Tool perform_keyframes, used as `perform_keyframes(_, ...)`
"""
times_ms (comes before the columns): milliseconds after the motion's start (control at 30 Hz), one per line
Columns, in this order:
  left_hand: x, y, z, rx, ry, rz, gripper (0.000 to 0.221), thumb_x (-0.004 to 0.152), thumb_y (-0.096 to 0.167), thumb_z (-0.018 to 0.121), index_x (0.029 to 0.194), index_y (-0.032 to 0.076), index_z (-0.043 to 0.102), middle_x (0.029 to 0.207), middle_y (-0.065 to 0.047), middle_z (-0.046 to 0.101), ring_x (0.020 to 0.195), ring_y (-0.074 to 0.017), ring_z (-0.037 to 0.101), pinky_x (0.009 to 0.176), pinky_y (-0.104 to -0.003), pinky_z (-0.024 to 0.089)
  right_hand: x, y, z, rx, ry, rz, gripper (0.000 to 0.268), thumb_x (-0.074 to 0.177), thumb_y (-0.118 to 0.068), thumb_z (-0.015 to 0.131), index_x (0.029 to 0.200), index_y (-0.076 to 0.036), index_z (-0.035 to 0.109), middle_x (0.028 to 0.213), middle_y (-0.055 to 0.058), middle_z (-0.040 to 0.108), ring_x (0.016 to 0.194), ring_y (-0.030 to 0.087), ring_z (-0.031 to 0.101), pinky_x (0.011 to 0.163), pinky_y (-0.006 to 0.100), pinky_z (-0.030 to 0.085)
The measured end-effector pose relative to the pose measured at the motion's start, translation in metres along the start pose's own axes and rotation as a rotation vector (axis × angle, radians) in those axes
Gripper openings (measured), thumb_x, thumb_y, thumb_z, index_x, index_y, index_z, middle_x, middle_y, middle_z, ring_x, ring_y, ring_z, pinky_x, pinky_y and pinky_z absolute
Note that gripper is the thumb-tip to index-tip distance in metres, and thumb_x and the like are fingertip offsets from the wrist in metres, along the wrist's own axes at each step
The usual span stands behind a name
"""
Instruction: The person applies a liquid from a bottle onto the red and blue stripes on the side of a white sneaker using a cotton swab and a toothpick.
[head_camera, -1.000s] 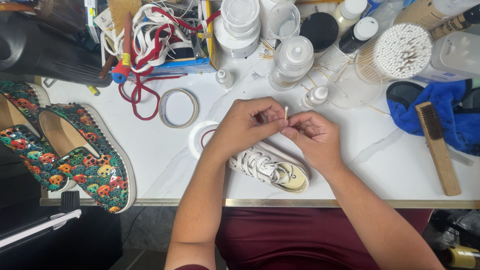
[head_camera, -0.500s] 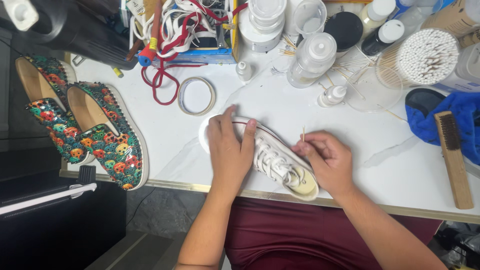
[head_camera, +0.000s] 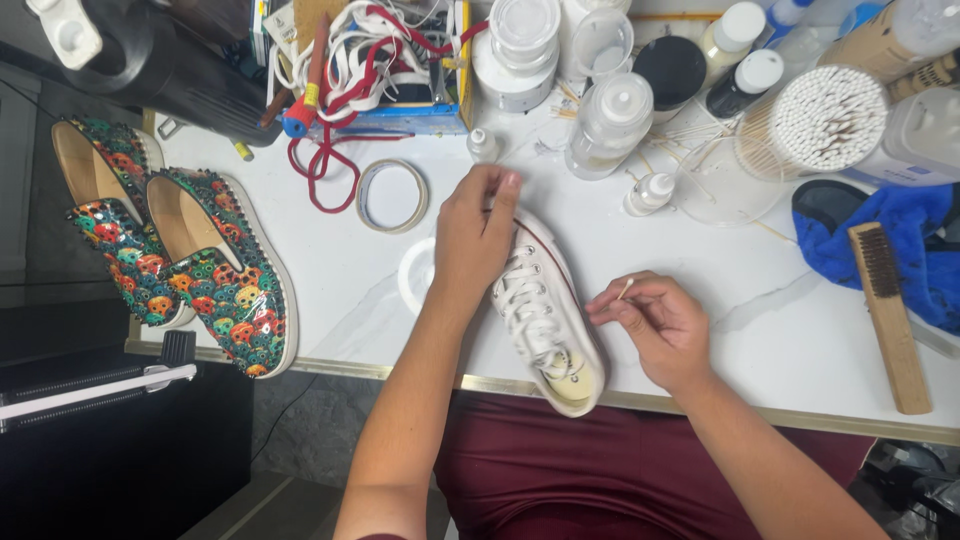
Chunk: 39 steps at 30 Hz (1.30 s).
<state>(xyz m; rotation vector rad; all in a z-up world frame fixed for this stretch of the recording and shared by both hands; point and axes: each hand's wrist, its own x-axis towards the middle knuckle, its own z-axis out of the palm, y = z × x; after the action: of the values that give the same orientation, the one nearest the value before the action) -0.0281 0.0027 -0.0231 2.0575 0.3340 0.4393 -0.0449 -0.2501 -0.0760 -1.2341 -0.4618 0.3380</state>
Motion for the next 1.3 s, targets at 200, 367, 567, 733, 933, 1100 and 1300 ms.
perform_keyframes(200,-0.013,0.009,-0.020,0.343,0.007,-0.186,0.036,0.094,0.035,0.065,0.106,0.001,0.068,0.104,-0.019,0.071,0.087,-0.0353,0.072,0.076,-0.044,0.056,-0.002,0.005,-0.001,-0.162,-0.014,-0.090,0.012,0.102,0.007,0.059,0.112,0.002,0.058,0.108,0.014,0.065,0.098,0.020,0.069,0.085,0.036,0.061)
perform_keyframes(367,-0.037,0.000,-0.053,0.577,0.109,-0.120,0.027,0.092,0.016,0.062,0.112,0.002,0.072,0.107,-0.020,0.069,0.097,-0.0393,0.066,0.081,-0.048,0.054,-0.004,0.005,0.000,-0.096,0.115,-0.096,0.011,0.104,0.006,0.058,0.113,0.000,0.057,0.108,0.013,0.066,0.097,0.017,0.068,0.088,0.036,0.061)
perform_keyframes(567,-0.080,-0.009,-0.078,0.971,0.002,-0.132,0.044,0.086,0.002,0.059,0.130,-0.005,0.062,0.116,-0.018,0.060,0.102,-0.0363,0.060,0.077,-0.044,0.055,-0.002,0.001,0.000,-0.135,0.170,-0.092,0.011,0.103,0.007,0.058,0.113,0.001,0.057,0.108,0.012,0.066,0.096,0.016,0.065,0.086,0.033,0.057)
perform_keyframes(733,-0.084,0.003,-0.061,1.332,-0.164,-0.113,0.027,0.089,0.008,0.060,0.116,0.005,0.059,0.114,-0.012,0.055,0.102,-0.0278,0.059,0.069,-0.037,0.056,0.001,-0.002,-0.011,-0.206,0.196,-0.092,0.010,0.103,0.006,0.060,0.112,0.002,0.058,0.108,0.011,0.065,0.101,0.016,0.063,0.091,0.032,0.055)
perform_keyframes(933,-0.094,0.008,-0.058,1.347,-0.180,-0.114,0.024,0.088,0.006,0.060,0.112,0.005,0.058,0.121,-0.015,0.053,0.110,-0.0288,0.059,0.072,-0.035,0.057,0.002,-0.005,-0.027,-0.093,0.211,-0.024,0.010,0.101,0.005,0.062,0.109,0.000,0.060,0.114,0.009,0.062,0.102,0.014,0.064,0.089,0.030,0.057)
perform_keyframes(1100,-0.103,0.009,-0.059,1.271,-0.184,-0.093,0.026,0.088,0.006,0.059,0.113,0.003,0.058,0.136,-0.025,0.051,0.123,-0.0369,0.055,0.075,-0.039,0.058,0.001,-0.007,-0.023,-0.183,0.207,-0.072,0.010,0.099,0.007,0.065,0.107,0.002,0.062,0.116,0.008,0.058,0.104,0.014,0.062,0.092,0.029,0.054)
perform_keyframes(1300,-0.092,0.013,-0.075,0.538,-0.024,-0.171,0.032,0.097,0.007,0.049,0.127,0.001,0.057,0.126,-0.021,0.064,0.122,-0.0379,0.059,0.102,-0.047,0.049,0.004,-0.012,-0.019,-0.266,0.151,-0.081,0.012,0.098,0.009,0.066,0.109,0.004,0.064,0.113,0.010,0.063,0.103,0.016,0.065,0.092,0.030,0.056)
